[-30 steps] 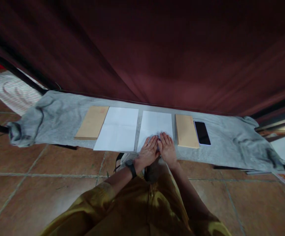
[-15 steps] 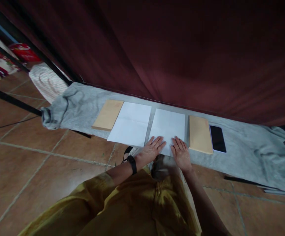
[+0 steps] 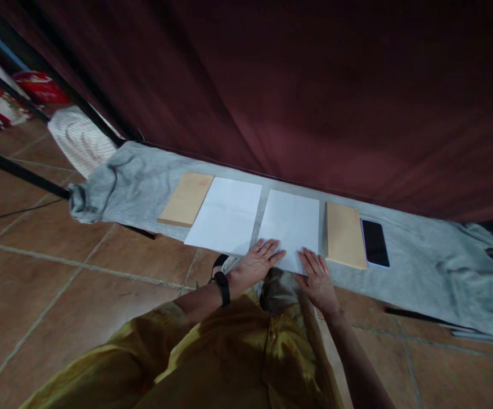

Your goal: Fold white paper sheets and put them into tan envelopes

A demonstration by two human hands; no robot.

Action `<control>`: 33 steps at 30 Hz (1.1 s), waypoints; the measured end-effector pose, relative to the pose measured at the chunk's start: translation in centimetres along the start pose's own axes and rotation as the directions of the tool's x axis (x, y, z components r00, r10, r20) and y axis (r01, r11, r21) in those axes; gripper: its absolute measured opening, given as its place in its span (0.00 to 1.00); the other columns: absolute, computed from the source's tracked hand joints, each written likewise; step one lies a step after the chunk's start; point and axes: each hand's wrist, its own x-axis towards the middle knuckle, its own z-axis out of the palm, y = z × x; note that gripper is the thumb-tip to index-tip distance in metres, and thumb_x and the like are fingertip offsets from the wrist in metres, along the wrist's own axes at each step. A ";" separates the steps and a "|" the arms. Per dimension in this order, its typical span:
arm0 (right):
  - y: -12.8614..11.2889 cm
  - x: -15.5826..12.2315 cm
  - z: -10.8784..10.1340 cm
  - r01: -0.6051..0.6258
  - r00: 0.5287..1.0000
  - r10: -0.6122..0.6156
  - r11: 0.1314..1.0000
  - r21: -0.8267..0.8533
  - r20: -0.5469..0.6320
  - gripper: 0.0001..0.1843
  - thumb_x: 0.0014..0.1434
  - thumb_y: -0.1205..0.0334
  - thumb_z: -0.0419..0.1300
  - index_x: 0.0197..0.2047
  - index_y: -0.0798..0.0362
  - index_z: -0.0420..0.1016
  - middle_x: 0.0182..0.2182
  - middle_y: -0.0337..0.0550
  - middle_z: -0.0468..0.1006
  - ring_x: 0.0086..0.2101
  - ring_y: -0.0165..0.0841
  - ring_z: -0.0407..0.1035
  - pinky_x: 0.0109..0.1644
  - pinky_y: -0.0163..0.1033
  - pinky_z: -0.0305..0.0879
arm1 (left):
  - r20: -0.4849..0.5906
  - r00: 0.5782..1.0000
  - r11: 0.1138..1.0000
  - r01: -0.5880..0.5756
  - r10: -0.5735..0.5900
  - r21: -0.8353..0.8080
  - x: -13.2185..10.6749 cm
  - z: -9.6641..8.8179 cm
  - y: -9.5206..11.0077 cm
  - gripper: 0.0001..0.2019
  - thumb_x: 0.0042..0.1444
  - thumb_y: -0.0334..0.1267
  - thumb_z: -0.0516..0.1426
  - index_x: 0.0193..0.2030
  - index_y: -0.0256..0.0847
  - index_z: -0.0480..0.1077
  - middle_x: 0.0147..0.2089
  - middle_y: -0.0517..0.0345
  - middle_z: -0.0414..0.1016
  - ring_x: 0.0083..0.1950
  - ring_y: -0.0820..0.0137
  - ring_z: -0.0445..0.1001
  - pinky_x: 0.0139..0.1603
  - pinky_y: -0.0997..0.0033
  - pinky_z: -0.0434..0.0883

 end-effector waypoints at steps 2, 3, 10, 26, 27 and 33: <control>0.2 -0.3 -0.2 0.007 1.000 -0.007 1.000 0.009 0.008 0.36 0.70 0.50 0.53 0.76 0.51 0.51 0.71 0.53 0.60 0.70 0.46 0.55 0.73 0.60 0.52 | 0.004 1.000 1.000 0.005 -0.005 -0.008 0.0 -0.3 0.0 0.32 0.64 0.25 0.49 0.73 0.46 0.56 0.77 0.46 0.55 0.77 0.60 0.54 0.77 0.50 0.51; 0.3 -0.4 -0.3 0.005 1.000 -0.005 1.000 0.020 0.006 0.36 0.70 0.52 0.53 0.76 0.51 0.51 0.71 0.53 0.61 0.69 0.45 0.56 0.73 0.59 0.53 | 0.006 1.000 1.000 0.007 -0.007 -0.011 -0.1 -0.4 0.0 0.32 0.64 0.25 0.49 0.73 0.47 0.56 0.77 0.46 0.56 0.77 0.61 0.55 0.76 0.50 0.52; 1.0 -1.1 -1.6 0.011 1.000 -0.008 0.989 0.147 -0.019 0.38 0.63 0.67 0.55 0.75 0.51 0.54 0.70 0.52 0.62 0.69 0.44 0.57 0.72 0.59 0.58 | 0.032 0.999 0.999 -0.002 0.003 -0.042 -1.4 -1.8 -0.4 0.32 0.64 0.23 0.46 0.73 0.47 0.56 0.75 0.48 0.60 0.75 0.63 0.59 0.75 0.54 0.55; 1.4 -0.5 -1.3 -0.127 0.973 0.174 0.953 0.275 -0.151 0.30 0.62 0.70 0.55 0.67 0.49 0.69 0.63 0.48 0.74 0.63 0.42 0.67 0.69 0.53 0.62 | 0.156 0.975 0.974 -0.125 0.156 -0.188 -4.4 -4.7 0.2 0.29 0.65 0.26 0.48 0.71 0.49 0.60 0.69 0.52 0.70 0.69 0.64 0.69 0.72 0.58 0.62; 1.4 -0.4 -1.3 -0.122 0.974 0.169 0.952 0.281 -0.151 0.27 0.63 0.68 0.55 0.65 0.48 0.71 0.62 0.48 0.75 0.62 0.42 0.67 0.69 0.53 0.62 | 0.169 0.974 0.970 -0.114 0.151 -0.213 -4.5 -4.8 0.1 0.29 0.65 0.27 0.49 0.72 0.50 0.60 0.69 0.53 0.70 0.69 0.64 0.69 0.72 0.57 0.62; 1.4 -0.3 -1.5 -0.126 0.962 0.205 0.919 0.373 -0.180 0.23 0.62 0.67 0.57 0.59 0.47 0.77 0.56 0.47 0.79 0.57 0.42 0.71 0.64 0.51 0.65 | 0.094 0.994 0.934 -0.025 0.063 -0.358 -5.6 -4.8 -3.7 0.40 0.59 0.28 0.56 0.76 0.57 0.50 0.77 0.60 0.57 0.76 0.63 0.58 0.76 0.52 0.56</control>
